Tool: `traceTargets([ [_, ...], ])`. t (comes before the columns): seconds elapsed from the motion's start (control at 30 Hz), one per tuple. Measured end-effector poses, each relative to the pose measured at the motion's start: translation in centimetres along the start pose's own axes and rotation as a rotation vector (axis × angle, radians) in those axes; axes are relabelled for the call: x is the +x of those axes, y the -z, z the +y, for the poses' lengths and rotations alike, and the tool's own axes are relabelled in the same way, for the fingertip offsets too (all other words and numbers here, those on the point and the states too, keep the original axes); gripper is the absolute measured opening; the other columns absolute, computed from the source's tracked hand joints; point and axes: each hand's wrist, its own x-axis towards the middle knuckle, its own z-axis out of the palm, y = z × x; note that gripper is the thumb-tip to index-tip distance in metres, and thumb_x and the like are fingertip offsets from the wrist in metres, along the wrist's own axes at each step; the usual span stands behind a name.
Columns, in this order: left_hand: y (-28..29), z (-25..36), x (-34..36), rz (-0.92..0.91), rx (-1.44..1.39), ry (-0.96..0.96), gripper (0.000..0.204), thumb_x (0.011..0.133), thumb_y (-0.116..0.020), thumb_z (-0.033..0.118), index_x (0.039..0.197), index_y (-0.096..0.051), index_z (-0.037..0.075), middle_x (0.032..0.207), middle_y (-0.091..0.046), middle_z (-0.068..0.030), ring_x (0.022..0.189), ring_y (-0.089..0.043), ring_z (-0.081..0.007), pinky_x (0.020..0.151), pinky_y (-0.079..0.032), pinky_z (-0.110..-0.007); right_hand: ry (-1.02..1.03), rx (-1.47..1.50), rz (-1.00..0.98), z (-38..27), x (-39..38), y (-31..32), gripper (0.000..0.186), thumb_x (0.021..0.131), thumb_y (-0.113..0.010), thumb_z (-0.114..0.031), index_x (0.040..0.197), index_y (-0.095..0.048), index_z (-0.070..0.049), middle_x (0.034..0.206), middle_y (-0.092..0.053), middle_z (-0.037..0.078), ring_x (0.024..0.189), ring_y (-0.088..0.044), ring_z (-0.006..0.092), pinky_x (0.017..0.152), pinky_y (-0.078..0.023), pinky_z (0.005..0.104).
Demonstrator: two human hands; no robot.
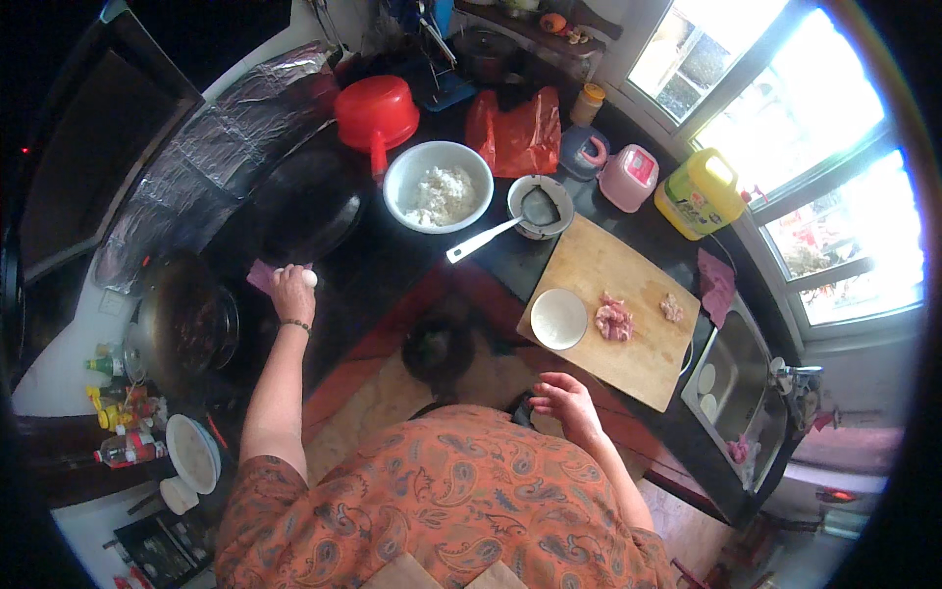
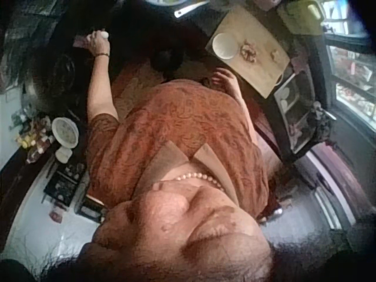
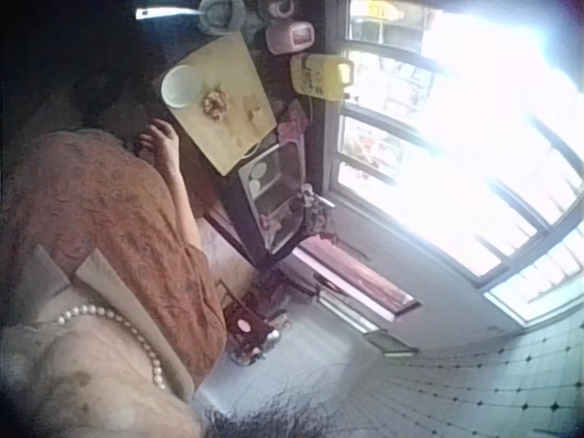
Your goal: The person prepares a meal by washing their hands and a utensil in the sink, stirring a pot on the stove, fetching two eggs from a storage area, cracking them into a small bowl, and whisking them with chopsticks.
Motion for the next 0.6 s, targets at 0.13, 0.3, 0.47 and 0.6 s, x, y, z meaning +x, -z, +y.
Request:
traceTargets([
  [0.13,0.1,0.6,0.4,-0.005,0.046,0.005,0.017,0.072,-0.067,0.008,0.088,-0.062,0.007,0.098,-0.060,-0.0103,0.097,-0.053,-0.0301,0.090,-0.041,-0.043,0.061,-0.140,-0.069,-2.1,0.3,-2.7,0.033,0.089,-0.061,-0.013,0.118,-0.053,0.000,0.102,-0.060,0.009,0.083,-0.064,0.0176,0.071,-0.053,0.0286],
  [0.3,2.0,1.5,-0.3,0.015,0.076,-0.047,0.025,0.066,-0.071,0.012,0.089,-0.060,0.010,0.093,-0.056,-0.0089,0.093,-0.053,-0.0286,0.086,-0.040,-0.044,0.061,-0.332,-0.230,-5.2,2.1,-7.3,0.036,0.089,-0.061,-0.020,0.121,-0.054,-0.004,0.108,-0.060,0.006,0.090,-0.061,0.0152,0.083,-0.049,0.0300],
  [0.47,7.4,8.5,-2.6,0.009,-0.503,0.023,0.034,0.056,-0.082,0.024,0.077,-0.060,0.010,0.078,-0.061,-0.0090,0.078,-0.058,-0.0327,0.066,-0.044,-0.046,0.103,-0.359,-0.471,-5.8,4.6,-12.5,0.046,0.090,-0.061,-0.028,0.128,-0.048,-0.006,0.116,-0.058,0.007,0.098,-0.060,0.0179,0.087,-0.048,0.0331],
  [0.6,12.8,14.7,-6.1,-0.032,-0.807,-0.104,0.031,0.060,-0.080,0.020,0.081,-0.060,0.009,0.082,-0.062,-0.0085,0.079,-0.058,-0.0308,0.070,-0.046,-0.042,-0.034,0.099,-0.841,-6.4,5.1,-16.6,0.058,0.095,-0.053,-0.034,0.141,-0.031,-0.007,0.134,-0.044,0.012,0.114,-0.053,0.0252,0.099,-0.042,0.0390],
])
